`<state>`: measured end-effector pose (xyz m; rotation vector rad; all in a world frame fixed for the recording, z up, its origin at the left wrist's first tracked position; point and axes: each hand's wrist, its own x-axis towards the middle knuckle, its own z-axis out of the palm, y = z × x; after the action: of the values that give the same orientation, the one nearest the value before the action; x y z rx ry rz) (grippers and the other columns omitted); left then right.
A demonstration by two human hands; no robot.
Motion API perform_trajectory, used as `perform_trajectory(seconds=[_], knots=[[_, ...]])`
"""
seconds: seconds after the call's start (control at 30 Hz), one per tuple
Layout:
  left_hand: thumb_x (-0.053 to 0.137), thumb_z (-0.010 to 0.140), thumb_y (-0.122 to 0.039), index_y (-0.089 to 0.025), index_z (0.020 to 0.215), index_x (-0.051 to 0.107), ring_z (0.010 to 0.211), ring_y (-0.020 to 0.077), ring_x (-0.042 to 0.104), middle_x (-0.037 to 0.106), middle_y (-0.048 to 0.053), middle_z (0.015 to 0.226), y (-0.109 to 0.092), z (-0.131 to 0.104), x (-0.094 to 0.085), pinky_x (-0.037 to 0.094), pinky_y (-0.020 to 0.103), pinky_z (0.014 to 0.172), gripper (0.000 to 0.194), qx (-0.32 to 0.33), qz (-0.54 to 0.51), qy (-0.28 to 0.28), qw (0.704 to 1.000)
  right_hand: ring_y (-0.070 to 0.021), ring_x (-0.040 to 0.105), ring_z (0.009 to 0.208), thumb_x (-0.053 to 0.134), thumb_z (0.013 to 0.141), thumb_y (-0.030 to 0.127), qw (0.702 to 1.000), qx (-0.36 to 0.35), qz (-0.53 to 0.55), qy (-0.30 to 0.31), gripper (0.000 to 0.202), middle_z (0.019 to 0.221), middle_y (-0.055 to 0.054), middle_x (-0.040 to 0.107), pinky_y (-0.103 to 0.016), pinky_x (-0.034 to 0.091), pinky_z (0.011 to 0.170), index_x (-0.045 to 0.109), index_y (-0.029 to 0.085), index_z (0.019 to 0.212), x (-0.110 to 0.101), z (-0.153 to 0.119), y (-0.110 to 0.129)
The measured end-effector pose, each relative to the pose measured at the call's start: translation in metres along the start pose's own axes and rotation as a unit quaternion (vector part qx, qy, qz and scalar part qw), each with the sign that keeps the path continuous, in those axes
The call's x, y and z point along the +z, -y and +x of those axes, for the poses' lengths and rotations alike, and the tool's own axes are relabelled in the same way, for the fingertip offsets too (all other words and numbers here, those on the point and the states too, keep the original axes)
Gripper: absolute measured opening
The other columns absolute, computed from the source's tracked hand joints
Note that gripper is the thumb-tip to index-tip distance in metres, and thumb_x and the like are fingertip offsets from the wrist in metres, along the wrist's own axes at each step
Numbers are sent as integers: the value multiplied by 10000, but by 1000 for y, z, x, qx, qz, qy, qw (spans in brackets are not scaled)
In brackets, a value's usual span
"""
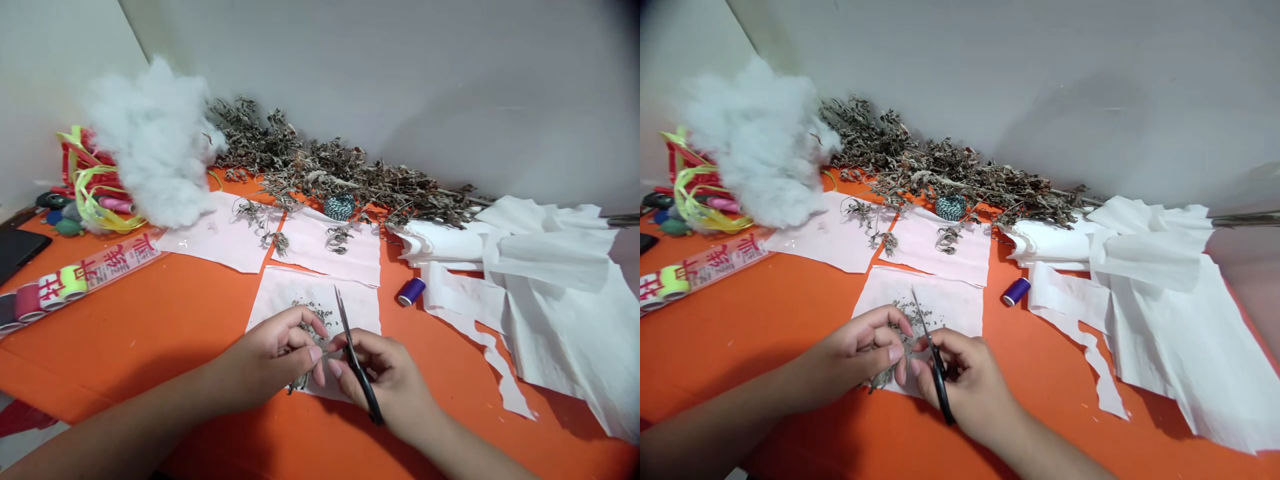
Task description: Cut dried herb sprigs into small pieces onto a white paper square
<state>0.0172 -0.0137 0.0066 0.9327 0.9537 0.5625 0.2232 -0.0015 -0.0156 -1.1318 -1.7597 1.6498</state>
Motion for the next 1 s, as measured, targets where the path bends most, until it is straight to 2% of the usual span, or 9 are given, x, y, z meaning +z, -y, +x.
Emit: perform_trajectory(seconds=[0.13, 0.33, 0.57, 0.67, 0.83, 1.0], knots=[[537, 934, -366, -199, 1044, 475, 710, 156, 579, 687, 51, 834, 6, 1, 3, 411, 290, 658, 210, 11, 8, 13, 1000, -79, 431, 505, 637, 850, 283, 998, 15, 48, 27, 127, 630, 12, 612, -183, 346, 466, 599, 163, 870, 2, 0, 0], [574, 919, -387, -199, 1009, 472, 806, 186, 635, 694, 62, 859, 7, 0, 6, 454, 315, 736, 232, 7, -7, 11, 1000, -67, 416, 482, 607, 859, 251, 998, 16, 49, 32, 89, 611, 29, 577, -172, 346, 451, 597, 167, 832, 3, 0, 2], [562, 924, -344, -192, 1064, 498, 707, 123, 537, 618, 20, 880, 7, 1, 4, 413, 254, 661, 216, 19, 27, 5, 999, -62, 351, 467, 631, 842, 268, 997, 34, 66, 17, 127, 539, 71, 428, -170, 311, 432, 580, 161, 799, 2, 0, 1], [536, 925, -328, -186, 1022, 521, 703, 125, 514, 600, 22, 878, 6, 2, 3, 403, 245, 640, 172, 23, 60, -10, 998, -66, 354, 463, 644, 840, 323, 995, 47, 87, 8, 180, 542, 67, 436, -179, 311, 430, 569, 164, 801, 0, 1, 2], [516, 922, -325, -185, 889, 569, 564, 105, 425, 517, -41, 672, 5, 1, 4, 332, 218, 530, 154, 22, 167, -37, 985, -78, 388, 451, 690, 794, 405, 994, 79, 77, -21, 262, 514, 51, 488, -196, 346, 438, 565, 175, 780, -6, 5, 8], [501, 925, -329, -184, 848, 591, 568, 112, 467, 550, -27, 668, 3, 0, 6, 351, 213, 531, 188, 26, 204, -36, 978, -87, 428, 446, 658, 816, 462, 993, 77, 80, -32, 299, 516, 37, 522, -198, 364, 433, 553, 184, 785, -7, 5, 9]])
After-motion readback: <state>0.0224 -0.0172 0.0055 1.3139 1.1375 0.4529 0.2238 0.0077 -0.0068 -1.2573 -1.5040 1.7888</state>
